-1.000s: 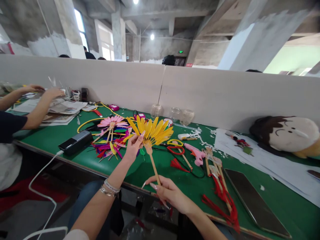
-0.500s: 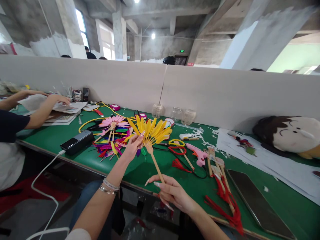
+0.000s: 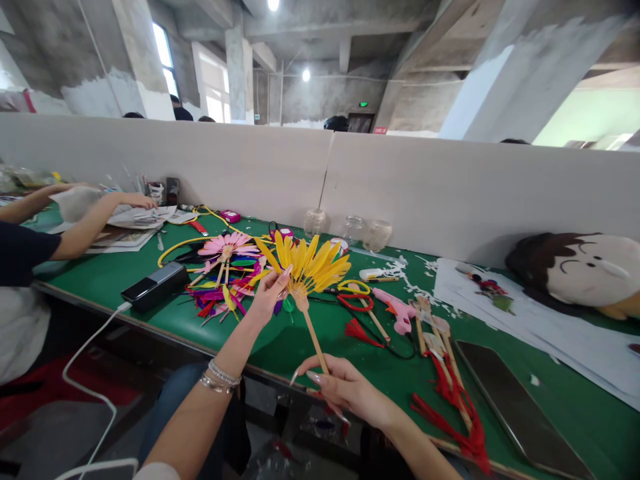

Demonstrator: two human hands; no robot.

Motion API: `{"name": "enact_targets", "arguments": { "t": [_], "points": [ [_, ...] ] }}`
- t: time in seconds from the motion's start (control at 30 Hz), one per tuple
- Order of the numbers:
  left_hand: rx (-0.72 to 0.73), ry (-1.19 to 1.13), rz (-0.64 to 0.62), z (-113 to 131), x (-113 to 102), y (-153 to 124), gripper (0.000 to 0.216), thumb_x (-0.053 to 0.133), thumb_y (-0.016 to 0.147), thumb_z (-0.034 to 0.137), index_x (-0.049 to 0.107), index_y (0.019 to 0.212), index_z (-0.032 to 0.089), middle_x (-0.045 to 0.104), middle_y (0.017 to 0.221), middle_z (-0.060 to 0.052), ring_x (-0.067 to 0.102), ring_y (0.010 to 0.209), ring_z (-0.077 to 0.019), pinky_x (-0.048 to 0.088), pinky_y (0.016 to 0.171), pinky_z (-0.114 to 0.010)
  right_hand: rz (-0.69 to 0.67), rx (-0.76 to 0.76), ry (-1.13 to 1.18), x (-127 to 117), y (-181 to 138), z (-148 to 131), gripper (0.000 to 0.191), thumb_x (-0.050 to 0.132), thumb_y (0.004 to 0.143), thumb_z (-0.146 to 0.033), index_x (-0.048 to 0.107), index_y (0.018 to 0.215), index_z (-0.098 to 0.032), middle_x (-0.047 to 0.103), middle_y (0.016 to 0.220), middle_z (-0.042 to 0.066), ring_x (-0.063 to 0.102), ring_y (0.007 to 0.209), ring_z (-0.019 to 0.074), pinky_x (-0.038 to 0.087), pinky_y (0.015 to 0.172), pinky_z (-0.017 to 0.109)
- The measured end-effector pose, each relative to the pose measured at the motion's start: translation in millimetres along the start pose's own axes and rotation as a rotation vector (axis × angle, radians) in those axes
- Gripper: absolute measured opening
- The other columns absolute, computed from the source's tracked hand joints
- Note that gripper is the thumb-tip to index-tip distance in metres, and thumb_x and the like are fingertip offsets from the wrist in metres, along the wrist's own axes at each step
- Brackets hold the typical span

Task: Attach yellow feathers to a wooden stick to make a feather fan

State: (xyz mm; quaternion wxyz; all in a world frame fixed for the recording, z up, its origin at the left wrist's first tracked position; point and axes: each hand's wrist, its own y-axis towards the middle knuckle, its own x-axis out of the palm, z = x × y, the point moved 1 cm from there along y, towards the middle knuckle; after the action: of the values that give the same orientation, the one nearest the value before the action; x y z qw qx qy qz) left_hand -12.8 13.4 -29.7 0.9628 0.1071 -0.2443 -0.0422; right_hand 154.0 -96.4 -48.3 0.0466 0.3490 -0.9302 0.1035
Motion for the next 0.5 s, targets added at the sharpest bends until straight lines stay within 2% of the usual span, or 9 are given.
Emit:
{"name": "enact_targets", "arguments": {
  "t": [0.23, 0.33, 0.5],
  "points": [
    [0.029, -0.002, 0.063, -8.7, 1.9, 1.7, 0.041, 0.071, 0.054, 0.05, 0.054, 0.063, 0.014, 0.037, 0.042, 0.008, 0.03, 0.036, -0.0015, 0.019, 0.038, -0.018, -0.02, -0.011, -0.051, -1.0, 0.3, 0.7, 0.035, 0.052, 0.081, -0.042, 0.055, 0.1, -0.012, 0.033, 0.041, -0.011, 0.028, 0.032, 0.0017, 0.022, 0.033, 0.015],
    [0.023, -0.014, 0.062, -10.4, 3.9, 2.4, 0.042, 0.072, 0.053, 0.05, 0.054, 0.067, 0.014, 0.037, 0.043, 0.008, 0.03, 0.037, -0.0017, 0.019, 0.038, -0.018, -0.023, 0.0, -0.06, -2.2, -0.2, 0.6, 0.036, 0.051, 0.081, -0.043, 0.055, 0.101, -0.013, 0.032, 0.042, -0.012, 0.027, 0.032, 0.0017, 0.023, 0.033, 0.015],
    [0.0, 0.006, 0.051, -18.6, 2.7, 2.5, 0.044, 0.07, 0.055, 0.05, 0.045, 0.057, 0.015, 0.033, 0.041, 0.008, 0.027, 0.036, -0.0014, 0.018, 0.038, -0.018, -0.04, 0.031, -0.064, -6.7, -1.8, 4.5, 0.035, 0.05, 0.081, -0.043, 0.052, 0.101, -0.015, 0.032, 0.044, -0.012, 0.026, 0.033, 0.0016, 0.023, 0.033, 0.014]
  ]
}}
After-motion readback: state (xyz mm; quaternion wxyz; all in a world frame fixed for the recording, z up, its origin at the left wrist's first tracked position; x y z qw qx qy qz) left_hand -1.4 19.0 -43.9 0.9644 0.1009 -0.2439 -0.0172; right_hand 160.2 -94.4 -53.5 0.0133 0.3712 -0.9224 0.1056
